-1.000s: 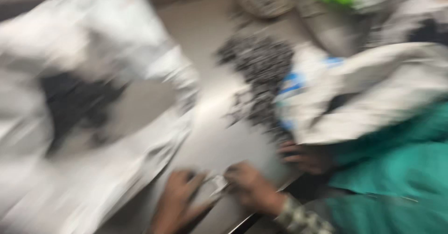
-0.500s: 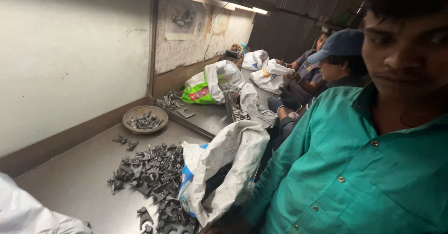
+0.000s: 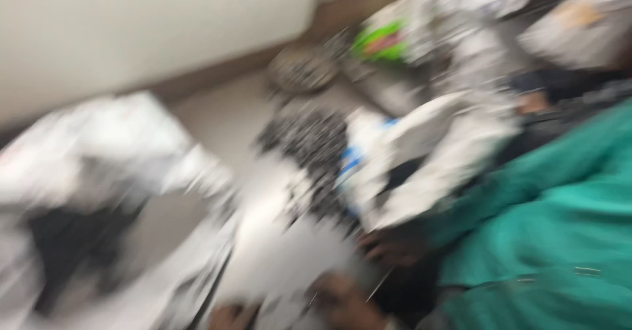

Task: The person sorts small dark metal castings on a steel table, picking up one part at a time and fitting it against a flat metal gauge to check its shape, then placing accepted parts into a large woven sack. Other workers at the same table sort parts into sacks as well.

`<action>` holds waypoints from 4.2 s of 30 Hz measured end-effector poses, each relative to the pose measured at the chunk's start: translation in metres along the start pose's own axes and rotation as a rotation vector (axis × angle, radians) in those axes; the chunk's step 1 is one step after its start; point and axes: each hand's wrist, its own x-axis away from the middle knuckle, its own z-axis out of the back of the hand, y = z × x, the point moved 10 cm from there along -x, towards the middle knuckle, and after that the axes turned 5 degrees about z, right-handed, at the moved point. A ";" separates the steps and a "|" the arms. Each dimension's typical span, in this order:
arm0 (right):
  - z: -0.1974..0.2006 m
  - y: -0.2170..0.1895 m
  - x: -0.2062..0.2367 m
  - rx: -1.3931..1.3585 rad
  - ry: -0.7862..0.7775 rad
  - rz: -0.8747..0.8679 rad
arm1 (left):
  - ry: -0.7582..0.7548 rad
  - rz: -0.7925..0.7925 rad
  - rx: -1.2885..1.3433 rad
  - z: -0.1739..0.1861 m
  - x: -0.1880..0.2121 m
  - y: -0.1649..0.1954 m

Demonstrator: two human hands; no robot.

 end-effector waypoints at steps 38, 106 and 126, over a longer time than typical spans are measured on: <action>-0.051 -0.001 -0.017 -0.086 -0.128 -0.121 | 0.022 0.131 0.112 0.008 0.021 0.008; 0.252 -0.087 0.002 0.868 0.757 0.354 | 0.072 0.094 0.003 -0.024 0.005 -0.027; 0.143 0.089 -0.018 -0.195 0.276 -0.510 | 0.042 0.032 -0.135 -0.027 0.007 -0.019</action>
